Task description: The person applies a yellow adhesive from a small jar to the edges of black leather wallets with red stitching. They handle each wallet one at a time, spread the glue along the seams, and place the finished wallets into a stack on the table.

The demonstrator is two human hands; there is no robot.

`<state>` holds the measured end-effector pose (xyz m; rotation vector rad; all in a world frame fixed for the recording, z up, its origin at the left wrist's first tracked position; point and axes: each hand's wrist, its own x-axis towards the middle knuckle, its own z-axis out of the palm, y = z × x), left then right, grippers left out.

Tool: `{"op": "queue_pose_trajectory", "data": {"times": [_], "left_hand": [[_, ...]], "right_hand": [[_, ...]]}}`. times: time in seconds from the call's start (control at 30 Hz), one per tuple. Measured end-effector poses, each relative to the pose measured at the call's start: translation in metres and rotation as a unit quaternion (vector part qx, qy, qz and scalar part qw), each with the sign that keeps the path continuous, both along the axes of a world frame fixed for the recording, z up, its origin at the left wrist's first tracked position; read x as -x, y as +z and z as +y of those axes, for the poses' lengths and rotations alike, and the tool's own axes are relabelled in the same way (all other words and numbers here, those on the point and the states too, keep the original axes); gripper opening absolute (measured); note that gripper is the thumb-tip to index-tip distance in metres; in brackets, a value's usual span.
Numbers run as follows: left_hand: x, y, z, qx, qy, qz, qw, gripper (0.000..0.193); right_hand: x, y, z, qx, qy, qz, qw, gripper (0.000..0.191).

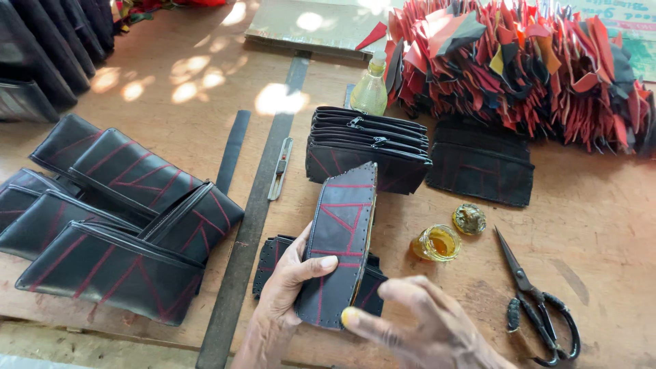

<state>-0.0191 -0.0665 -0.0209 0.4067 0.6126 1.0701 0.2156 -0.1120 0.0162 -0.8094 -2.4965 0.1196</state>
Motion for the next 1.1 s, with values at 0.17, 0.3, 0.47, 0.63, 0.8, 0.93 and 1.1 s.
{"op": "queue_pose_trajectory", "data": {"times": [0.17, 0.3, 0.47, 0.63, 0.8, 0.93, 1.1], "left_hand": [[0.002, 0.009, -0.006, -0.009, -0.041, -0.024, 0.999, 0.089], [0.004, 0.023, -0.015, 0.016, -0.054, -0.018, 0.998, 0.098], [0.011, 0.041, -0.022, 0.020, -0.065, 0.028, 0.997, 0.102], [0.019, 0.050, -0.019, 0.014, -0.079, 0.093, 0.992, 0.113], [0.025, 0.052, -0.018, 0.005, -0.106, 0.143, 0.984, 0.114], [0.028, 0.049, -0.016, -0.034, -0.110, 0.172, 0.978, 0.116], [0.030, 0.047, -0.017, -0.068, -0.121, 0.197, 0.970, 0.111]], "right_hand": [[-0.012, -0.008, 0.019, 0.064, -0.147, -0.039, 0.986, 0.067], [-0.017, -0.005, 0.034, 0.026, -0.189, -0.022, 0.981, 0.060], [-0.023, 0.003, 0.041, 0.052, -0.246, -0.015, 0.968, 0.060], [-0.035, 0.008, 0.038, 0.051, -0.271, -0.022, 0.961, 0.067], [-0.038, 0.011, 0.037, 0.053, -0.257, -0.072, 0.962, 0.068], [-0.039, 0.009, 0.038, 0.117, -0.287, -0.069, 0.948, 0.078], [-0.045, 0.005, 0.037, 0.113, -0.237, -0.008, 0.965, 0.074]]}}
